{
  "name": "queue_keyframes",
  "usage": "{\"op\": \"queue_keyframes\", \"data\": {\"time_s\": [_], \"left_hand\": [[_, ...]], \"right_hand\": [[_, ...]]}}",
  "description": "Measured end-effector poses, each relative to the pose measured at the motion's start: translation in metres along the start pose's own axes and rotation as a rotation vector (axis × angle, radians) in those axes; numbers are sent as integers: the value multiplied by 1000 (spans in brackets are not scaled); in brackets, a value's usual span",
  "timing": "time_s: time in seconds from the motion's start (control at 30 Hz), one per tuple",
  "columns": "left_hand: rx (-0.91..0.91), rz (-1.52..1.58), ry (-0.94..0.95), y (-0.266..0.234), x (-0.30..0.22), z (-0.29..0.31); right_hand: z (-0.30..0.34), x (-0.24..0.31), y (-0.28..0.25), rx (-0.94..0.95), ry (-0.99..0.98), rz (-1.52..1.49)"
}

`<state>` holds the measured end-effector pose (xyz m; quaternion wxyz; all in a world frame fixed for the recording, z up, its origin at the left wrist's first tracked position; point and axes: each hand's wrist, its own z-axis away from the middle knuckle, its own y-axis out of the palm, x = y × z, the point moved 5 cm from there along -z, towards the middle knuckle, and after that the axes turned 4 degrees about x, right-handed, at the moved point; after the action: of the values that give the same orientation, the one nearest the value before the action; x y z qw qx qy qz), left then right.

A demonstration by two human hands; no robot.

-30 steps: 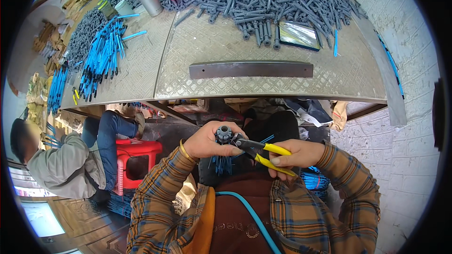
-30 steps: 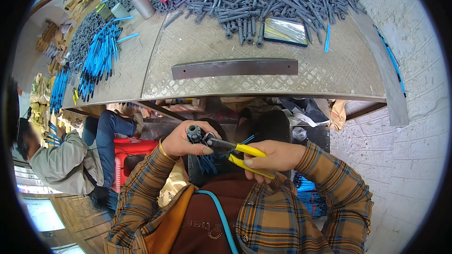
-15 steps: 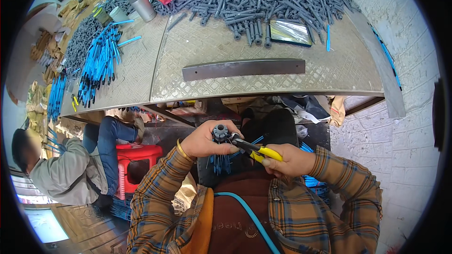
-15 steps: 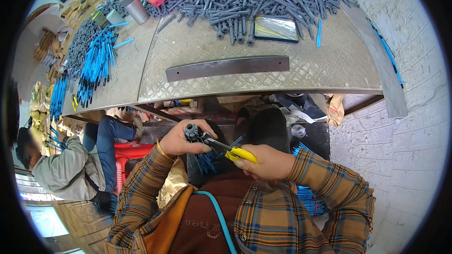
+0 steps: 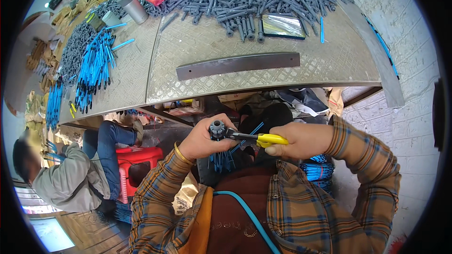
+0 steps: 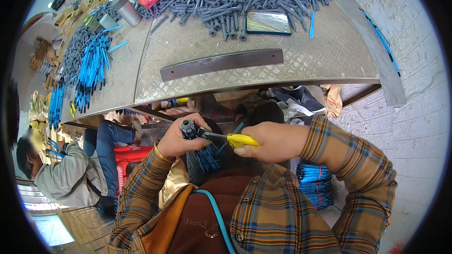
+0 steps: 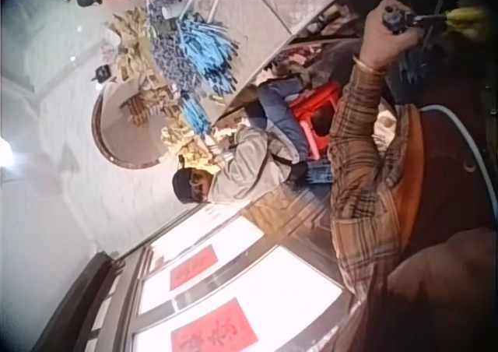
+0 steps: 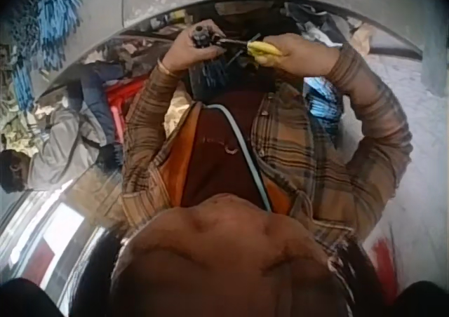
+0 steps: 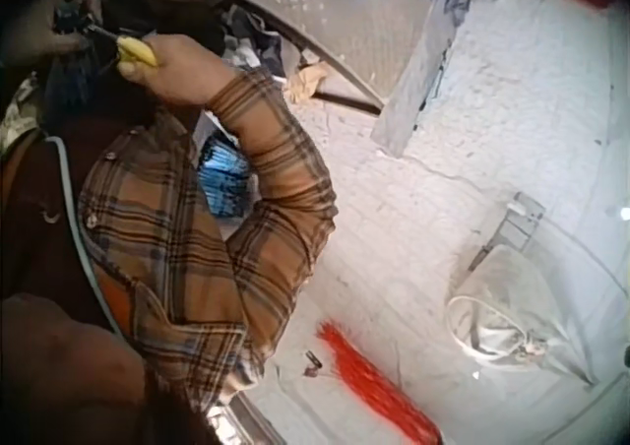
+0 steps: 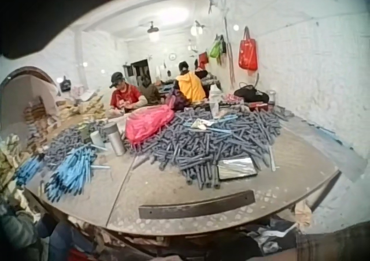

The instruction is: The person assembles bundles of blue electrical cables by tying them with rubber bands, then cuts the bundles with wire cutters.

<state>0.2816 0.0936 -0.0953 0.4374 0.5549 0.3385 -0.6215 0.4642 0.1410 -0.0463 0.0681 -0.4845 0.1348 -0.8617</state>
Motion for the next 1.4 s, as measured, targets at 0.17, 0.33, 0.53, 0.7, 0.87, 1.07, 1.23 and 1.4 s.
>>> {"op": "queue_keyframes", "data": {"time_s": [0.17,0.33,0.53,0.7,0.87,1.07,1.23,1.4], "left_hand": [[-97,-152,6,-1,-3,-2],[-85,5,52,-16,-2,-1],[80,128,50,-32,-1,4],[57,104,5,-26,-6,2],[-13,48,-57,-11,-7,-5],[-61,16,12,1,-3,-12],[-171,91,120,-26,-7,14],[-402,187,491,-89,-27,78]], "right_hand": [[-2,20,-3,-1,65,226],[-9,21,3,-236,-8,544],[-17,10,5,-174,-118,255],[-14,15,-3,-112,-136,116],[-8,10,-11,-112,-79,178],[7,10,-6,-282,-21,408],[46,-14,-27,-597,57,450],[104,-76,-91,-1065,385,511]]}}
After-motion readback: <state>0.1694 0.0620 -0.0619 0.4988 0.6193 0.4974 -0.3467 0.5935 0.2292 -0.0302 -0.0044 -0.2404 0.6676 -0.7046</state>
